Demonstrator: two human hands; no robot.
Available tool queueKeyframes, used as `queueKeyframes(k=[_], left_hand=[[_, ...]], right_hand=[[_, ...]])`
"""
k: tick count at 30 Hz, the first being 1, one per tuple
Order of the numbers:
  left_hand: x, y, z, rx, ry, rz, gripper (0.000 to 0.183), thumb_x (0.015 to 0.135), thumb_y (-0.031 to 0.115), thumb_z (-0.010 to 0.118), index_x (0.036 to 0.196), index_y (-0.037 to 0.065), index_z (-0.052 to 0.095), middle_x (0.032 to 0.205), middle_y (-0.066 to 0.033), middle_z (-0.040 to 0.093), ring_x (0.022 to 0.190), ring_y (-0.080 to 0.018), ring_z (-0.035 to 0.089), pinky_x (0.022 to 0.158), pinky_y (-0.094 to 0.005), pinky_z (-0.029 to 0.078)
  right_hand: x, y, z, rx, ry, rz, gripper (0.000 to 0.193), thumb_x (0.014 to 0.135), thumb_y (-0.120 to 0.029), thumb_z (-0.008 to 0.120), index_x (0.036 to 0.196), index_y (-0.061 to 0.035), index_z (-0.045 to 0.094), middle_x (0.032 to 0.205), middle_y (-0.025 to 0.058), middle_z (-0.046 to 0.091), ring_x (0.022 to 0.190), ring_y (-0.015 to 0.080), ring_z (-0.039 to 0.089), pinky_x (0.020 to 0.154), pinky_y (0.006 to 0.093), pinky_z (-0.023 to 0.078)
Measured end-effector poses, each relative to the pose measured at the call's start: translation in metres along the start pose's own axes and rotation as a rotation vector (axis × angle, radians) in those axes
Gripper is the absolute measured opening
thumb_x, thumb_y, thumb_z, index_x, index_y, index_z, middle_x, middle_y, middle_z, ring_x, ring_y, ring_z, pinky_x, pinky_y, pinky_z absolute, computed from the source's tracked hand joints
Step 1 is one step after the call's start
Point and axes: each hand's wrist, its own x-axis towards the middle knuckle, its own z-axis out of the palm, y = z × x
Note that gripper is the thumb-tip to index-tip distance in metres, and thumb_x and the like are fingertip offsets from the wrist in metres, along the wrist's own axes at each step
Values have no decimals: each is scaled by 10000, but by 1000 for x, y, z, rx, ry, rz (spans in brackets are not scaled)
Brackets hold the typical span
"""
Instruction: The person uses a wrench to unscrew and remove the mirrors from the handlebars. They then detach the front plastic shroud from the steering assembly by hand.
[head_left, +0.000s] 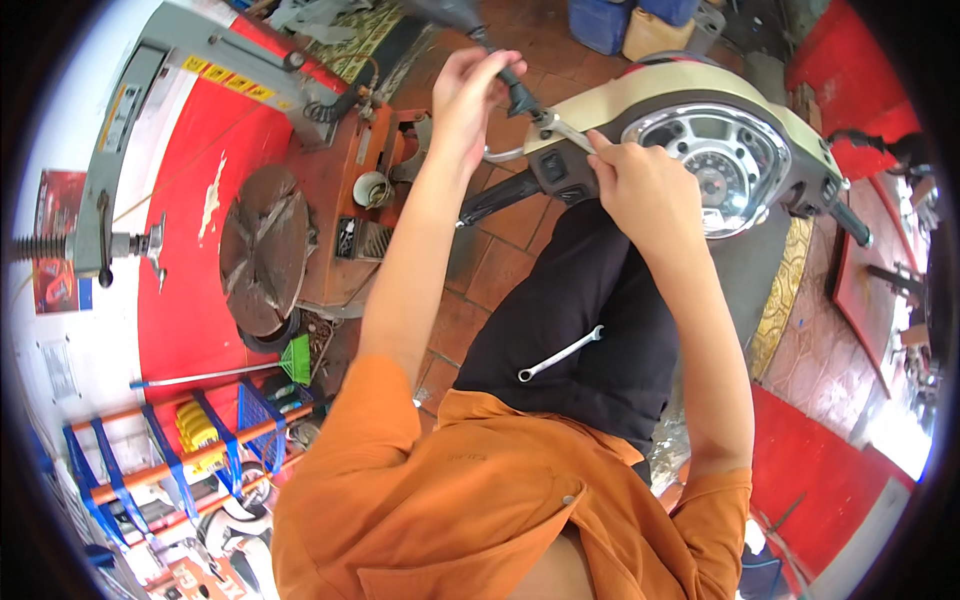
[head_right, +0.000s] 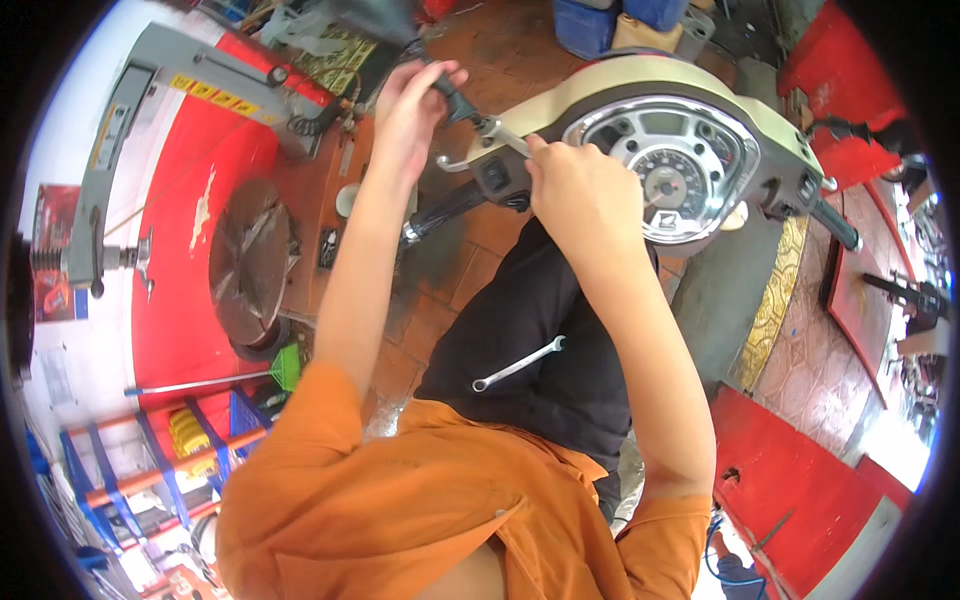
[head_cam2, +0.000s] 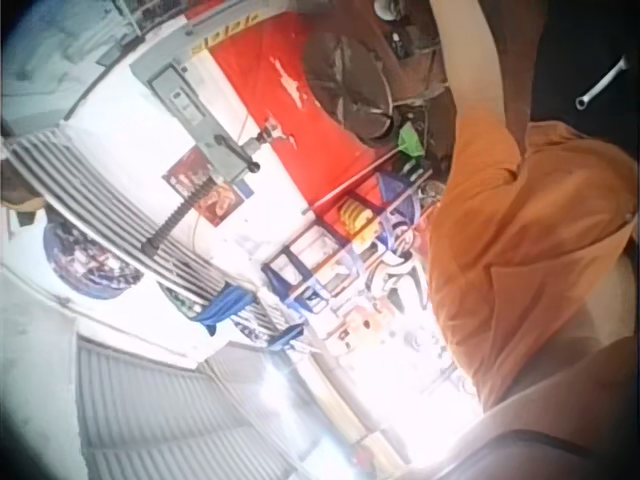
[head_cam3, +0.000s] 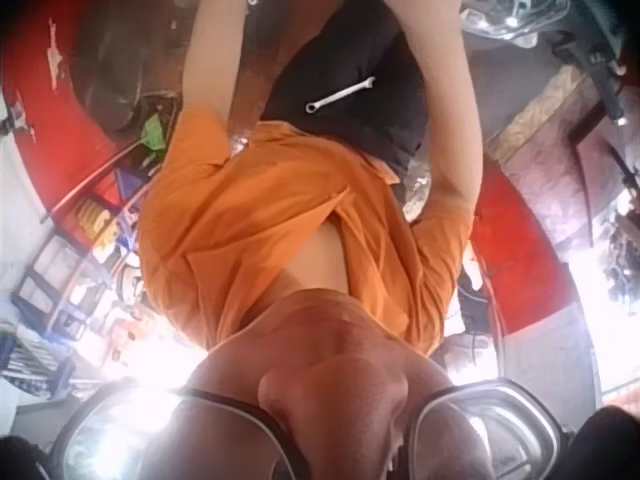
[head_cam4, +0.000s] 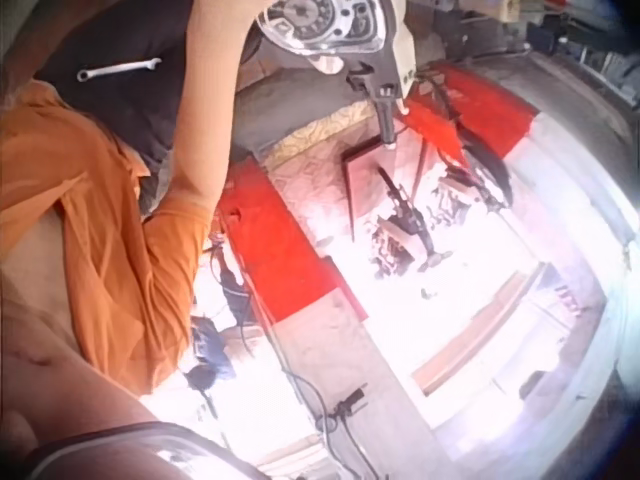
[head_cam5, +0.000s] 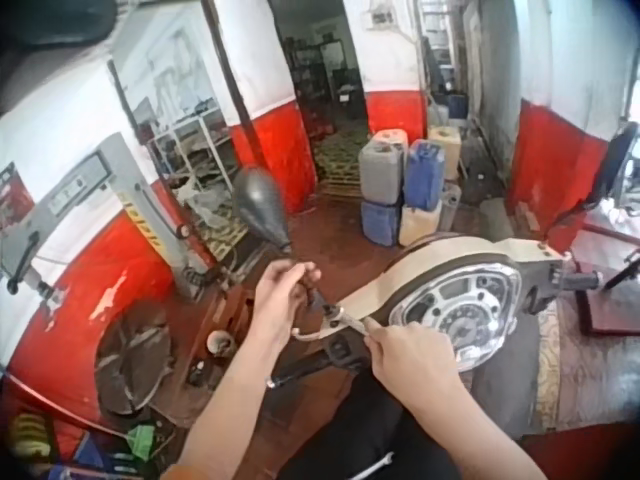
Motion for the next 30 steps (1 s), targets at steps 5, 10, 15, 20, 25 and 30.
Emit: queueKeyframes(k=[5, 10, 15, 20, 25, 30], left_hand=[[-35, 7, 8, -637, -18, -115, 265, 994, 150, 627, 1226, 32, 579, 1183, -83, 656, 1046, -227, 666, 948, -355, 527], [2, -18, -11, -553, -249, -86, 297, 1008, 220, 620, 1251, 59, 565, 1208, -75, 643, 1100, -224, 648, 961, -365, 507], [-4, -25, -5, -464, -244, -10, 257, 997, 203, 642, 1199, 54, 589, 1105, -53, 658, 991, -222, 686, 897, -359, 535], [-43, -20, 23, -506, 167, 60, 264, 974, 168, 677, 1175, 37, 567, 1097, -86, 635, 994, -242, 678, 912, -366, 541], [-76, -20, 41, -485, 425, 92, 270, 956, 142, 698, 1146, 25, 545, 1091, -108, 625, 1017, -280, 674, 932, -408, 550], [-65, -44, -35, -734, -9, -7, 657, 855, 441, 735, 1344, 62, 515, 1266, -113, 628, 1344, -353, 490, 1150, -495, 398]], right_hand=[[-5, 4, -2, 22, -40, 16, 227, 938, -275, 627, 1104, -206, 766, 739, 152, 685, 684, 353, 684, 634, 462, 556], [-7, 1, -2, 36, -36, -6, 215, 938, -250, 616, 1092, -180, 748, 720, 158, 684, 671, 355, 692, 611, 461, 559], [-8, 6, 3, 60, -15, -21, 191, 931, -230, 616, 1053, -146, 737, 706, 160, 687, 658, 357, 700, 591, 455, 564], [-13, 5, 3, 34, 5, -30, 186, 917, -236, 642, 1031, -153, 763, 686, 142, 689, 627, 342, 700, 578, 436, 563], [-24, 11, 1, 60, -56, 9, 224, 939, -272, 622, 1099, -201, 764, 724, 150, 687, 660, 353, 682, 609, 461, 547], [-31, 13, 2, 56, -81, -47, 212, 950, -289, 611, 1017, -183, 782, 693, 160, 675, 643, 360, 678, 603, 459, 547]])
